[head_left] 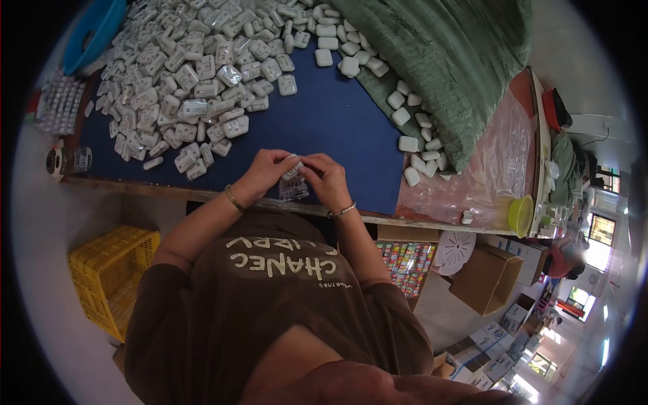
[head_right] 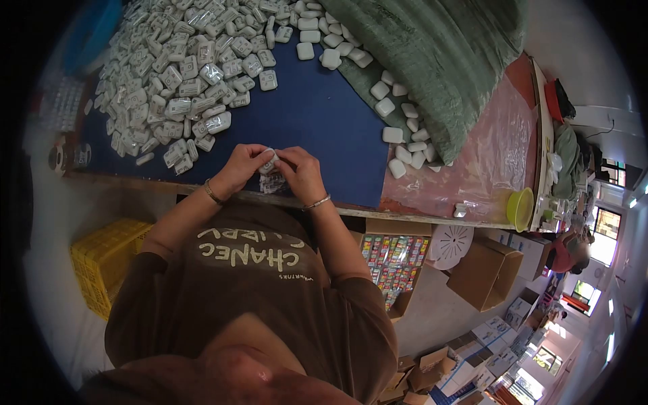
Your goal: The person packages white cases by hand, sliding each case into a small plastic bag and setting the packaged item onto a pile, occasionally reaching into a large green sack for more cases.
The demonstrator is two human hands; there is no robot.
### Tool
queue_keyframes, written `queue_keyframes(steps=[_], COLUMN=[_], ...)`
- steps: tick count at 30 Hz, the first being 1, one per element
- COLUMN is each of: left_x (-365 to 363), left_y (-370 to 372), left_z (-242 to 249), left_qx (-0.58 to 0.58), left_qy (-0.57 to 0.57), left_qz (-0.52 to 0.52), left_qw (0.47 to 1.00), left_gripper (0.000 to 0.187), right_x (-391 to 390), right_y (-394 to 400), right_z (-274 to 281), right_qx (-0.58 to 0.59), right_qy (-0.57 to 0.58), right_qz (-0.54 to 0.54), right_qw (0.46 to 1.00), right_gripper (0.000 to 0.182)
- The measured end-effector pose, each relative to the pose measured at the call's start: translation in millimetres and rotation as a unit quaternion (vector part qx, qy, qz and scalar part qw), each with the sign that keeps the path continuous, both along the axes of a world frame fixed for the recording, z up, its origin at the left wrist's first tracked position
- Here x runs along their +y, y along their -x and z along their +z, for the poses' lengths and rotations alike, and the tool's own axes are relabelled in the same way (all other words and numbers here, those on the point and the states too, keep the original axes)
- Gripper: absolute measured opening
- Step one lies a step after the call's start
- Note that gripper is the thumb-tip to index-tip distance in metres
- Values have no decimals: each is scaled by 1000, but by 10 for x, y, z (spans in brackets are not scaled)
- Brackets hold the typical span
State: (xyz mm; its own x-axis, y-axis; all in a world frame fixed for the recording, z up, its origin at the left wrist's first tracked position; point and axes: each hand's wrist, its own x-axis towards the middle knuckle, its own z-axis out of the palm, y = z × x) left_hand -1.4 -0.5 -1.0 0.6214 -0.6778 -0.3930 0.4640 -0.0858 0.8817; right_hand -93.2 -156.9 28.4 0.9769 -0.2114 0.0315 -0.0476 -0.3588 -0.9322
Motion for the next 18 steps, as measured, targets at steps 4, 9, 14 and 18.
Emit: queue_keyframes(steps=[4, 9, 14, 18], left_x=[13, 45, 2, -10], left_y=[-197, -214, 170, 161], left_z=[349, 277, -127, -174], left_qx=[-291, -656, -516, -500], left_qy=[-156, -152, -162, -167], left_qz=[7, 32, -215, -221], left_qw=[944, 738, 813, 820], left_gripper=[19, 26, 20, 19], right_x=[-11, -151, -660, -1614], right_y=[13, 66, -93, -384], right_z=[-25, -179, -314, -299], right_qx=[-7, 26, 37, -32], right_qy=[-17, -32, 63, 344], right_qz=[-45, -109, -171, -306], right_qw=[999, 993, 983, 887], right_gripper=[25, 24, 23, 30])
